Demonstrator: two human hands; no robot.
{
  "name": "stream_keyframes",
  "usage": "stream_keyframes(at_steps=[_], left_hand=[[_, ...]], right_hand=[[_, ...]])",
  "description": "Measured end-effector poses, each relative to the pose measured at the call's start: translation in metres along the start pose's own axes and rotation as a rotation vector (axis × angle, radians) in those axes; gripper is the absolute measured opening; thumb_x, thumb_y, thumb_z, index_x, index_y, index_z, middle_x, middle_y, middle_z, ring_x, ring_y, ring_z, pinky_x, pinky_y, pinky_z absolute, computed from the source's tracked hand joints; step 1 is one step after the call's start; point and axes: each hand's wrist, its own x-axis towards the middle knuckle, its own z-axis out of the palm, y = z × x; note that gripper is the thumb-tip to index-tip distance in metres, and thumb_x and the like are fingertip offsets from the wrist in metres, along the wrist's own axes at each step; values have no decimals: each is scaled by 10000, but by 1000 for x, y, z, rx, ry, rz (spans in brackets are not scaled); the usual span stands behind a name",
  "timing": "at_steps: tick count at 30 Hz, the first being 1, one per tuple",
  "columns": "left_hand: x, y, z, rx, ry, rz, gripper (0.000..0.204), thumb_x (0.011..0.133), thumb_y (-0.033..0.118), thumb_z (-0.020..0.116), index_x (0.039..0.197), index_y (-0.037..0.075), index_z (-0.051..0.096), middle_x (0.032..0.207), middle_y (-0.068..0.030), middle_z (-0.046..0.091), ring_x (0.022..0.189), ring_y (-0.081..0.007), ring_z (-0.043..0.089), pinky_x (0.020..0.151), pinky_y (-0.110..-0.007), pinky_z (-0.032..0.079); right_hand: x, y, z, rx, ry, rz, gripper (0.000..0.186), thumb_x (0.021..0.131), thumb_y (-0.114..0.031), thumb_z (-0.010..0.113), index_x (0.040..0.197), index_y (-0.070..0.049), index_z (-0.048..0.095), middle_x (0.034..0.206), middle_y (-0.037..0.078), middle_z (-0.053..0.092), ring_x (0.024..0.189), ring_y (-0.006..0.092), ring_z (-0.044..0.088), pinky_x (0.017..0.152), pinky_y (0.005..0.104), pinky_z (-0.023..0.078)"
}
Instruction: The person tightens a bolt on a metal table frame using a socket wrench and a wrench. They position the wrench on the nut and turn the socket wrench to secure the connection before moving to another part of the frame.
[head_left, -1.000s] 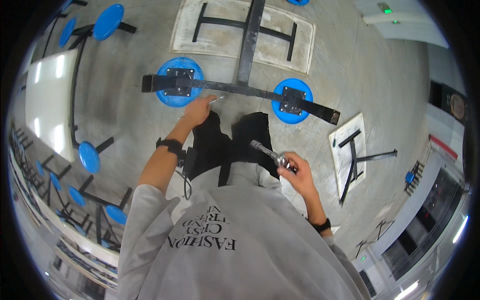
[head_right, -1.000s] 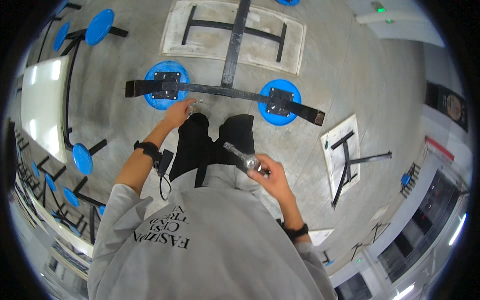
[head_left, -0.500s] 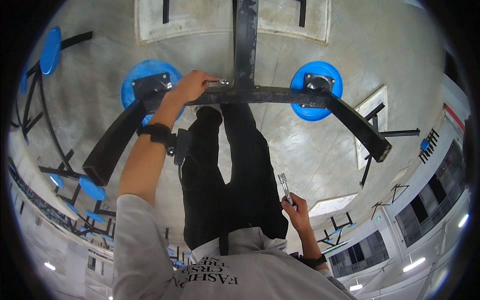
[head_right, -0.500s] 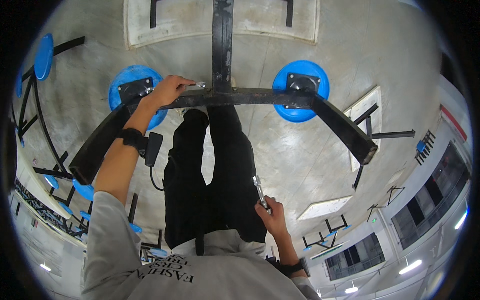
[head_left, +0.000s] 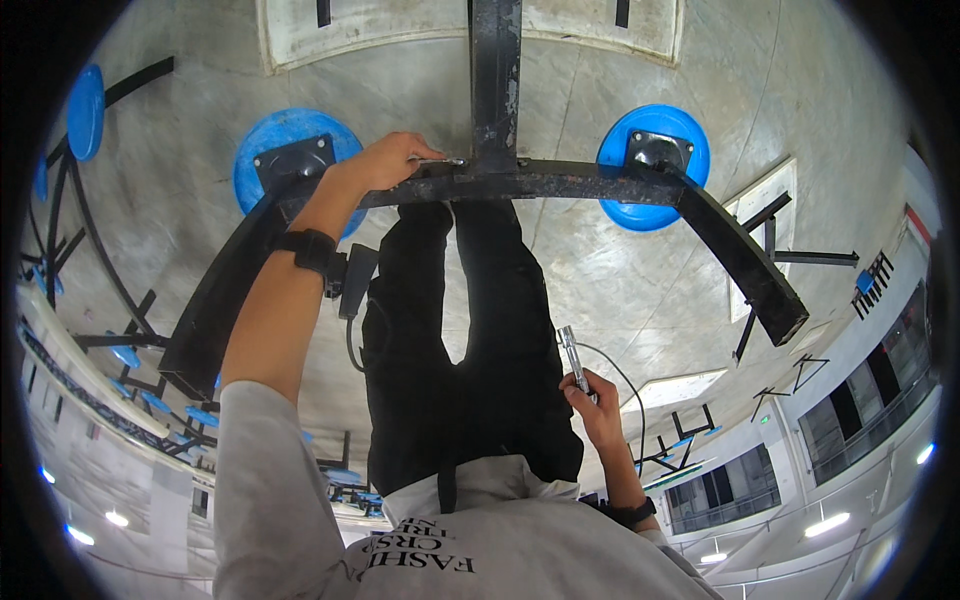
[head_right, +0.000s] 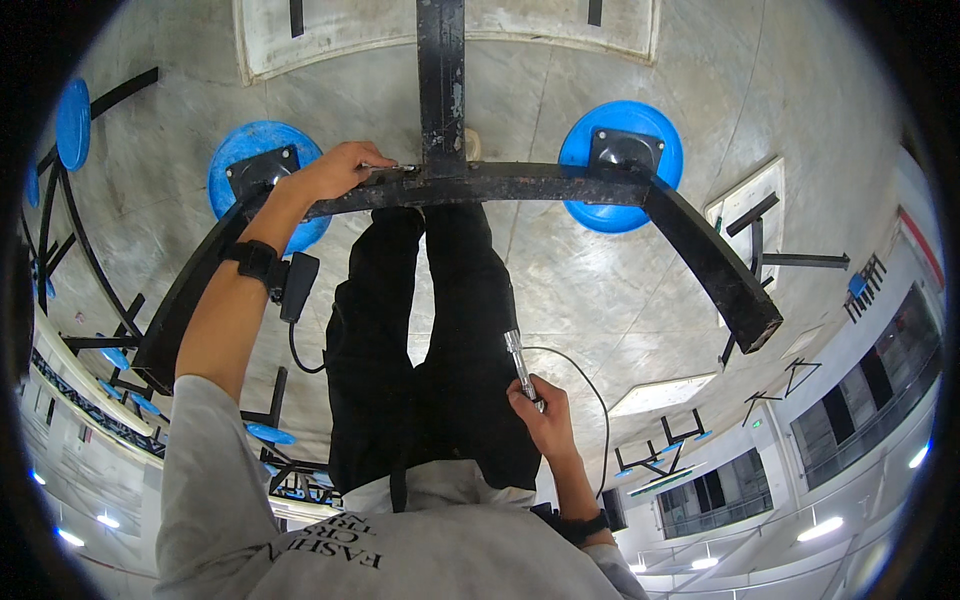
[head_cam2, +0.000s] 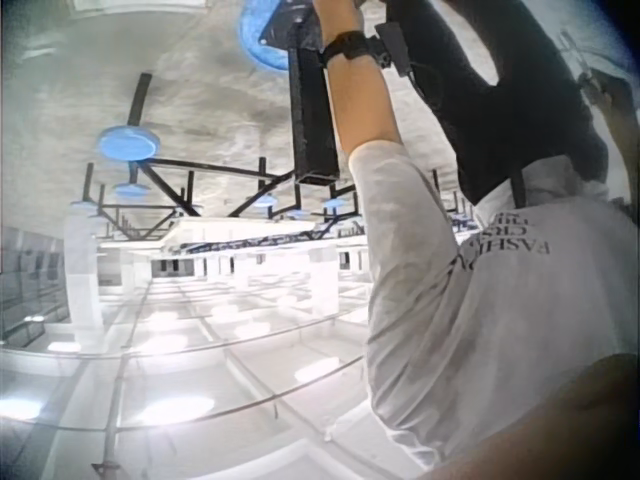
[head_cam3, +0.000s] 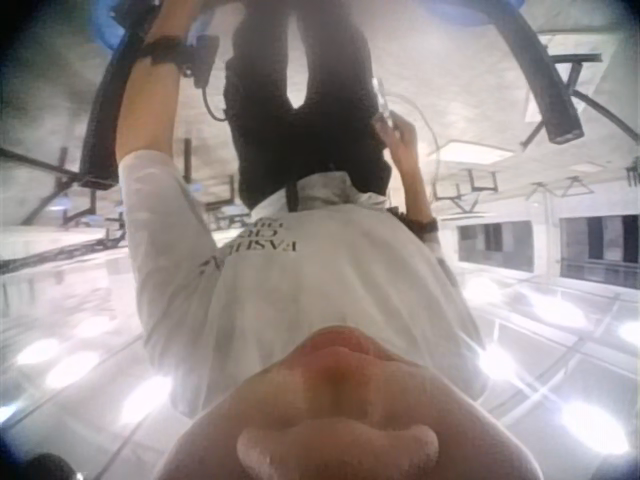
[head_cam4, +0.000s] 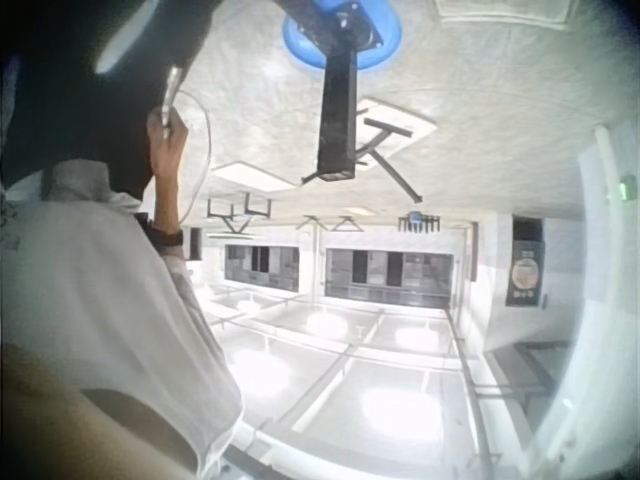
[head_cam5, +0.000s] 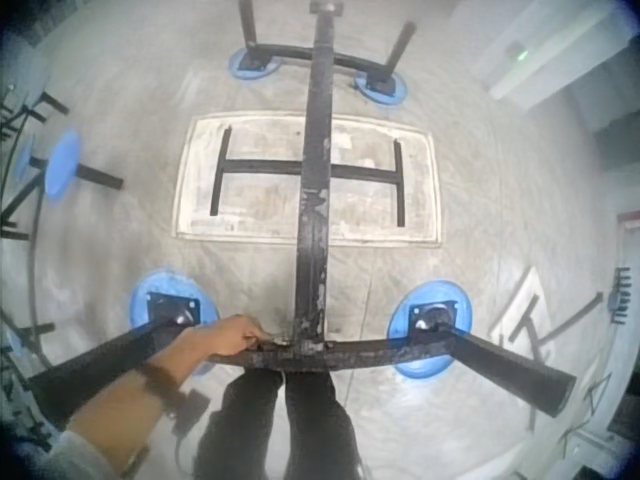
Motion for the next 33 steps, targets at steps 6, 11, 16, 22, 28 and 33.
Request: stream_keyframes(at_steps=[6,11,16,22,28,33], left_hand=[[3,14,0,-32,-41,-114,497,730,-112,408,1118,118,617,1024,-168,578,963,-346,538,878,-359,425],[-6,1,13,-92,43,-70,511,737,-139,389,1114,116,621,972,-146,577,881,-304,536,817,-322,424],[0,3,7,-218,-8,-160,502,744,-145,388,1097,114,635,946,-117,577,829,-256,525,768,-292,412],[-4,3,4,-234,-3,-132,464,764,-143,426,1118,87,617,958,-116,571,846,-237,521,819,-298,406],[-4,-2,1,-208,-45,-227,496,727,-138,389,1083,98,640,978,-140,581,864,-272,539,790,-314,421],[-9,1,0,-112,-43,-136,456,767,-132,431,1119,89,616,985,-130,574,872,-265,539,816,-312,411]], right_hand=[[8,0,-5,32,24,-43,124,788,-120,581,805,3,594,593,-41,428,570,49,371,528,222,295],[13,-7,-12,7,81,0,136,798,-121,569,813,8,608,585,-49,411,547,33,350,493,212,258],[17,-8,-15,9,98,-16,156,802,-135,565,829,12,609,600,-49,415,567,35,353,509,213,262],[20,-10,-11,66,89,-22,159,806,-133,557,838,14,608,604,-51,413,568,35,353,516,211,268],[22,-12,-6,28,80,-1,146,800,-126,563,847,4,612,607,-57,412,560,27,345,510,207,260],[23,-13,-4,16,58,-37,155,797,-135,559,846,2,615,606,-52,419,570,33,355,511,213,265]])
